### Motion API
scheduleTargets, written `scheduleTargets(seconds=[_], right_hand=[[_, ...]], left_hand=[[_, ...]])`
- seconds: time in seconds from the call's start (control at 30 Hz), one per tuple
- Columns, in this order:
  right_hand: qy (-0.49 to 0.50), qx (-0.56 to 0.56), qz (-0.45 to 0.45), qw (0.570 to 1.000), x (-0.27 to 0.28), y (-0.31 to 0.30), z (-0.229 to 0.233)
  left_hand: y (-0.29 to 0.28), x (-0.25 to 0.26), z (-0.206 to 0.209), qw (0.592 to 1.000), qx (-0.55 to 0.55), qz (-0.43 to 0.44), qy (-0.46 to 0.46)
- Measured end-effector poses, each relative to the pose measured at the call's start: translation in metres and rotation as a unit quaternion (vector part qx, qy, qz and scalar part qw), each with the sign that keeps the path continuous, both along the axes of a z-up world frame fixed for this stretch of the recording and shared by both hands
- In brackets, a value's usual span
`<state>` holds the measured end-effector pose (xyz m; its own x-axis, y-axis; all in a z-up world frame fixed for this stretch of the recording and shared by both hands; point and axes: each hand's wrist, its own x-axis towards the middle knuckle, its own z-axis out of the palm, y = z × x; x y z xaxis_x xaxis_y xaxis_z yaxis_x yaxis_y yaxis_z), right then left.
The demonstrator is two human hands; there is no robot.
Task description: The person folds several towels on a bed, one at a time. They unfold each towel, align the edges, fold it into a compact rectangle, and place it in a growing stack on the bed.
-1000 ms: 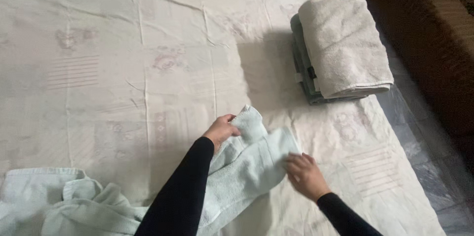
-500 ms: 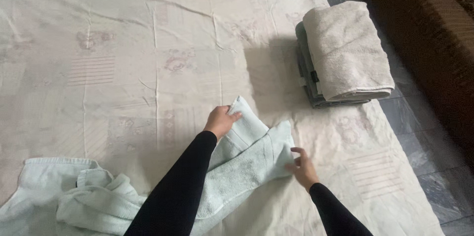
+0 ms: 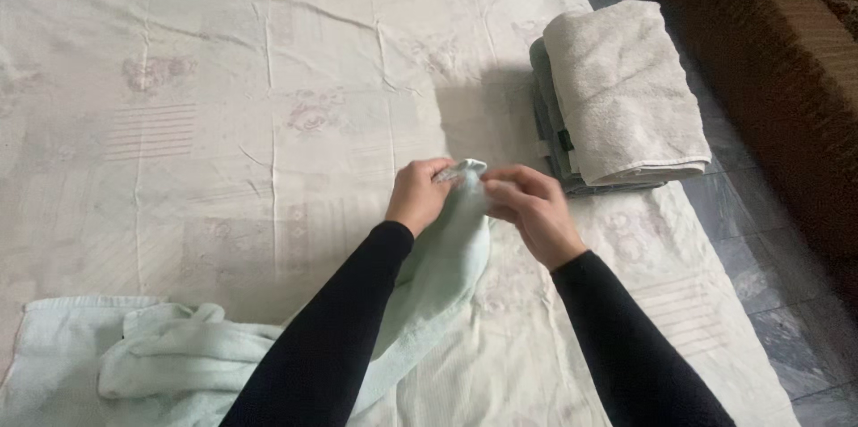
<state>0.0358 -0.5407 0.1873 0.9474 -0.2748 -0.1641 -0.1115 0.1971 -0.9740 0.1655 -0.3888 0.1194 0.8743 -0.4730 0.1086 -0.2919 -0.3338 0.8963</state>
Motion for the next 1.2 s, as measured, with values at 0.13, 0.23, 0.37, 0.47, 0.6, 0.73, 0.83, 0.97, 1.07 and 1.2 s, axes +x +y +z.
scheduleTargets(seconds=[0.13, 0.23, 0.37, 0.47, 0.6, 0.73, 0.83, 0.97, 1.07, 1.2], right_hand=[[0.085, -0.148, 0.106, 0.98, 0.012, 0.017, 0.014], [0.113, -0.504, 0.047, 0.855, 0.013, 0.023, 0.01], [-0.208, -0.595, 0.036, 0.776, 0.018, 0.015, 0.003], [-0.167, -0.518, 0.087, 0.834, 0.022, 0.006, 0.001], [-0.101, -0.492, 0.041, 0.863, 0.017, -0.002, 0.006], [-0.078, -0.502, -0.01, 0.861, 0.006, -0.01, 0.017], [-0.058, -0.515, -0.04, 0.854, 0.002, -0.015, 0.023], [-0.034, -0.517, -0.072, 0.852, 0.003, -0.021, 0.028], [-0.024, -0.517, -0.075, 0.853, -0.001, -0.028, 0.031], [0.042, -0.456, -0.073, 0.886, -0.01, -0.033, 0.04]], left_hand=[[0.013, -0.012, 0.01, 0.99, 0.075, -0.038, 0.117], [0.017, -0.011, 0.007, 0.986, 0.061, -0.09, 0.124], [0.017, -0.01, 0.001, 0.983, -0.041, -0.139, 0.116], [0.023, -0.015, 0.001, 0.988, -0.015, -0.148, 0.033], [0.047, -0.042, 0.004, 0.997, 0.002, -0.076, 0.005], [0.095, -0.075, -0.01, 0.971, 0.136, -0.14, -0.136], [0.139, -0.1, -0.032, 0.949, 0.226, -0.134, -0.171], [0.201, -0.145, -0.063, 0.916, 0.364, -0.105, -0.131], [0.237, -0.142, -0.076, 0.888, 0.45, -0.081, -0.043], [0.27, -0.114, -0.058, 0.935, 0.344, -0.084, 0.014]])
